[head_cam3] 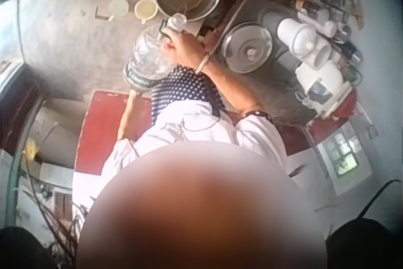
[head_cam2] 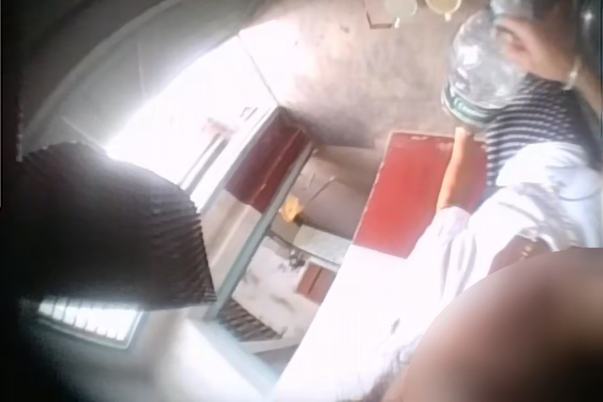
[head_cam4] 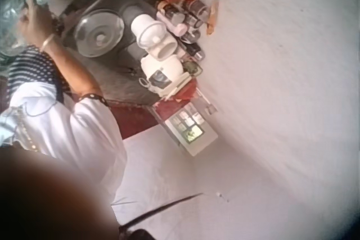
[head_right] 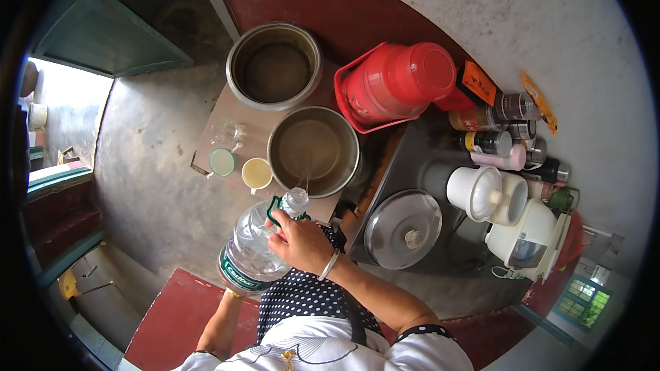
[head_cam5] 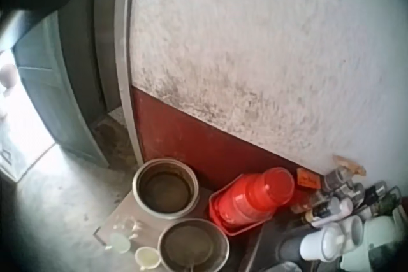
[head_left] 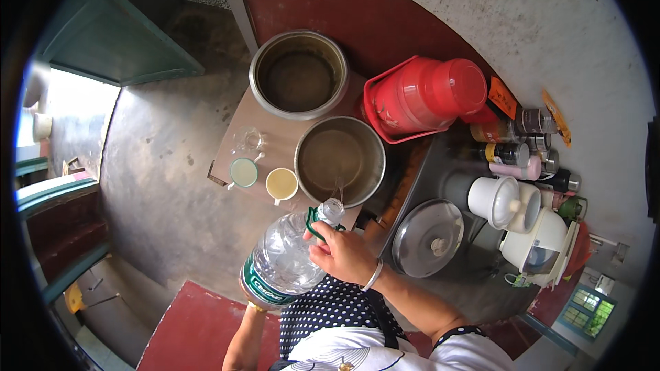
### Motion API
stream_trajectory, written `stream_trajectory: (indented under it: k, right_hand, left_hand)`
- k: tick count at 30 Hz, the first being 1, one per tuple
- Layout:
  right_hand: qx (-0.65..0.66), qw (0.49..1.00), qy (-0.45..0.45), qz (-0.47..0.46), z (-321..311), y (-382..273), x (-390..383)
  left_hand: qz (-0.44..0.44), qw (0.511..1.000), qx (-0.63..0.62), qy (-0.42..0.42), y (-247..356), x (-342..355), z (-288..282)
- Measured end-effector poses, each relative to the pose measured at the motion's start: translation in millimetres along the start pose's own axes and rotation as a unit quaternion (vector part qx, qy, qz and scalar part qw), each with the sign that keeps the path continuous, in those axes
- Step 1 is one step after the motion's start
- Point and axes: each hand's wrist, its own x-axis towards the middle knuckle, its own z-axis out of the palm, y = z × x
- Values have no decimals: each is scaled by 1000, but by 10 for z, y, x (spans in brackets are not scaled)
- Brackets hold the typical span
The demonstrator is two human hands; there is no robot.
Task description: The person walks into a utility area and picks up a large plastic water bottle. They pour water from the bottle into a metal pot on a small table, then place the bottle back on the floor. Finally, they pick up a pink plastic basin and walk out of the room.
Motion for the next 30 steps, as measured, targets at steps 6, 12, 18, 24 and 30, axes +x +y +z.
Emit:
stream_trajectory:
  k: [6,12,18,24,30]
  right_hand:
    - [-8,1000,0,10,23,80,51]
    - [1,1000,-12,29,53,163,81]
    - [-18,1000,2,10,84,245,101]
    - [-12,1000,9,10,103,348,104]
    - [-13,1000,9,16,102,365,122]
  left_hand:
    - [7,1000,7,10,67,-65,-30]
    - [9,1000,11,17,79,-114,-30]
    - [10,1000,14,20,82,-135,10]
    - [15,1000,14,22,75,-134,34]
    - [24,999,8,27,62,-168,23]
